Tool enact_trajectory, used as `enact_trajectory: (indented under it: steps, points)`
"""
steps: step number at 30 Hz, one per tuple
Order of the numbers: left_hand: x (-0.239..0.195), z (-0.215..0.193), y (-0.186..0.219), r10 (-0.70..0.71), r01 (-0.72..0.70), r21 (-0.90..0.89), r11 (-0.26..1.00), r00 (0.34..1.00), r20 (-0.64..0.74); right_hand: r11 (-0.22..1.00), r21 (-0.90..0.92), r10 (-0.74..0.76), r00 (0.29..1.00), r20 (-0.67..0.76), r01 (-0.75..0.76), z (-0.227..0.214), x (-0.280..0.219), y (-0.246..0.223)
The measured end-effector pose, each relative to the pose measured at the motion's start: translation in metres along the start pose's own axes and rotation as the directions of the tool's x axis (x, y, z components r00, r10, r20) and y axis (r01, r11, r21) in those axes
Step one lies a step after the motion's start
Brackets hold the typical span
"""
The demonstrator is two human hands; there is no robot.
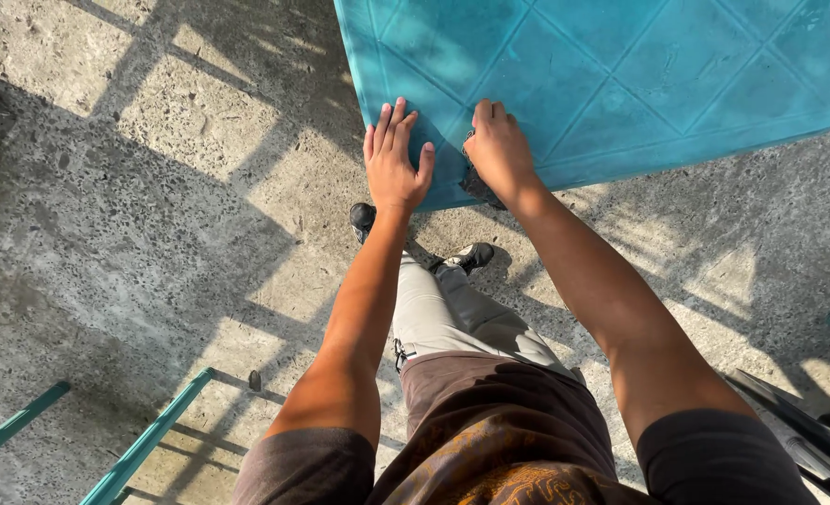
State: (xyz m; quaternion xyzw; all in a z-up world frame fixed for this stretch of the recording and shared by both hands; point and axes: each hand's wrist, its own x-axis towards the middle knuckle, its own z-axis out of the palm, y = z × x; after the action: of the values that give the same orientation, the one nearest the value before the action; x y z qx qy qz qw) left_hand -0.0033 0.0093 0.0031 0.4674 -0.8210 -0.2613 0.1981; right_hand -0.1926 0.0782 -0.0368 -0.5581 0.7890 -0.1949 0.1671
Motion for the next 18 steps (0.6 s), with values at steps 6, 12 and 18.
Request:
enact_trajectory:
  steps: [6,12,18]
  points:
    - [0.005,-0.004,-0.006,0.006,-0.006,0.007,1.0,1.0,-0.026,0.999,0.043,0.037,0.993,-0.113,-0.032,-0.053,-0.049,-0.062]
    - [0.001,-0.004,-0.002,-0.006,0.006,0.002,1.0,1.0,-0.022,0.985,-0.173,0.015,1.0,0.017,-0.011,-0.019,-0.078,-0.043]
    - [0.001,-0.005,-0.006,-0.007,0.007,0.04,0.999,1.0,-0.01,0.975,-0.22,-0.057,0.997,-0.053,0.044,0.001,-0.031,-0.074]
